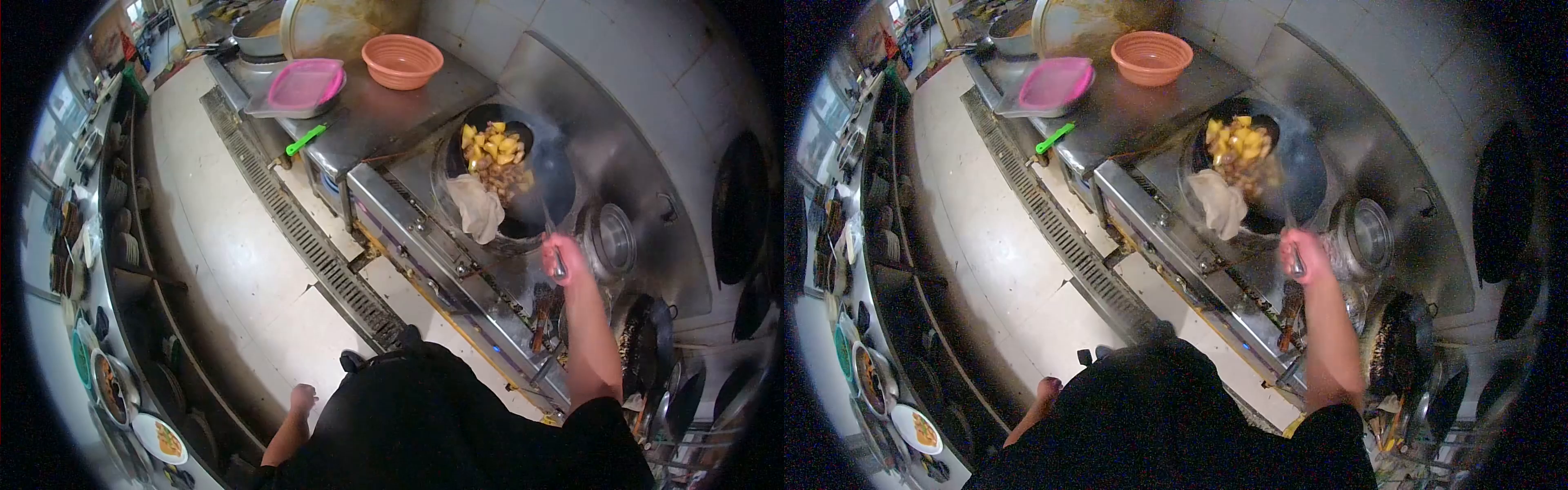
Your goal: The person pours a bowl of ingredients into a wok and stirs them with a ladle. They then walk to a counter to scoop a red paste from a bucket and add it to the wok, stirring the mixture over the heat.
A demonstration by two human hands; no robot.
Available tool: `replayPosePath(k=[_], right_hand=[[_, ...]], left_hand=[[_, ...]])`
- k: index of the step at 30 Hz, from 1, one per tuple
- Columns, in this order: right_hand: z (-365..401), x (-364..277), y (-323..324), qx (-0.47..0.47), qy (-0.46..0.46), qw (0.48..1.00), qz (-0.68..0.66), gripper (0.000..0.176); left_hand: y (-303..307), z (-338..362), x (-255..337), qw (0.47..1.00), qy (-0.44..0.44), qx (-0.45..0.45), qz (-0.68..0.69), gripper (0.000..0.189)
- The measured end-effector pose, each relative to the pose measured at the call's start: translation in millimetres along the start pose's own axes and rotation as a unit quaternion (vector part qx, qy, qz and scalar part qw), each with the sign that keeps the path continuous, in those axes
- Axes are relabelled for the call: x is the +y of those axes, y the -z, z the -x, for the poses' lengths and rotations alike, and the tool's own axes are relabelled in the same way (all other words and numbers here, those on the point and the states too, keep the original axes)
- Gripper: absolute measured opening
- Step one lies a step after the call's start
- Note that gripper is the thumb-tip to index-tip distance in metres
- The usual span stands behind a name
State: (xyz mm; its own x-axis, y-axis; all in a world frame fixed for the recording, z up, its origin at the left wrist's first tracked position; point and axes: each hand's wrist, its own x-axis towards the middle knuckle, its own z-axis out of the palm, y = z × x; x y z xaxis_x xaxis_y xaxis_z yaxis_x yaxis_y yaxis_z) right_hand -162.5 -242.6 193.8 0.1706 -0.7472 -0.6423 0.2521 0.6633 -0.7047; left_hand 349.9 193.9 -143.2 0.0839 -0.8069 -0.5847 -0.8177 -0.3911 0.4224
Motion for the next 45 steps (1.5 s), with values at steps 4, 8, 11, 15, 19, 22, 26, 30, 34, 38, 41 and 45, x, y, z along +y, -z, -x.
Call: replayPosePath(k=[4, 8, 11, 15, 19, 22, 26, 30, 34, 38, 41, 45], right_hand=[[-33.0, 8.1, 32.1, 0.172, 0.133, 0.947, 0.235, 0.005], [-79.8, 20.6, 44.2, 0.175, 0.046, 0.966, 0.185, 0.010], [-88.1, 11.8, 18.4, 0.002, -0.012, 0.995, -0.096, 0.014], [-45.7, -16.6, 12.4, -0.166, -0.064, 0.945, -0.273, 0.007], [18.3, -16.4, 13.2, -0.104, -0.055, 0.989, -0.092, 0.009], [45.2, -7.4, 0.4, 0.028, 0.046, 0.983, 0.177, 0.009], [-29.7, 46.1, 33.1, 0.247, 0.067, 0.930, 0.264, 0.014], [-81.8, 28.9, 13.8, -0.034, 0.005, 0.998, -0.058, 0.016], [-57.6, -4.9, 2.6, -0.199, -0.096, 0.880, -0.421, 0.015], [5.2, -10.7, 4.4, -0.074, -0.046, 0.979, -0.183, 0.009], [50.1, -11.6, 0.1, 0.046, 0.058, 0.988, 0.132, 0.007], [10.1, 6.8, 21.8, 0.169, 0.093, 0.958, 0.211, 0.011]], left_hand=[[9.3, 1.1, 16.3, 0.928, 0.182, 0.031, 0.323, 0.013], [13.5, 4.4, 31.1, 0.887, 0.211, 0.066, 0.406, 0.016], [18.6, 10.2, 43.3, 0.911, 0.189, 0.039, 0.365, 0.014], [17.9, 15.1, 37.5, 0.947, 0.152, -0.018, 0.282, 0.011], [-7.5, 7.6, -1.2, 0.992, -0.096, 0.087, 0.000, 0.010], [10.1, 4.0, 11.3, 0.939, 0.178, 0.038, 0.293, 0.011], [8.7, -4.9, 10.0, 0.917, 0.132, 0.059, 0.373, 0.017], [18.2, 2.6, 35.5, 0.844, 0.228, 0.077, 0.479, 0.016], [-23.5, -1.8, -18.9, 0.994, 0.017, 0.052, 0.094, 0.016], [-8.0, 9.3, -13.1, 0.997, 0.067, -0.015, -0.029, 0.019], [-3.5, 7.1, -20.2, 0.996, 0.086, -0.013, -0.032, 0.020], [-10.7, -15.5, -40.4, 0.986, -0.069, 0.021, -0.148, 0.018]])
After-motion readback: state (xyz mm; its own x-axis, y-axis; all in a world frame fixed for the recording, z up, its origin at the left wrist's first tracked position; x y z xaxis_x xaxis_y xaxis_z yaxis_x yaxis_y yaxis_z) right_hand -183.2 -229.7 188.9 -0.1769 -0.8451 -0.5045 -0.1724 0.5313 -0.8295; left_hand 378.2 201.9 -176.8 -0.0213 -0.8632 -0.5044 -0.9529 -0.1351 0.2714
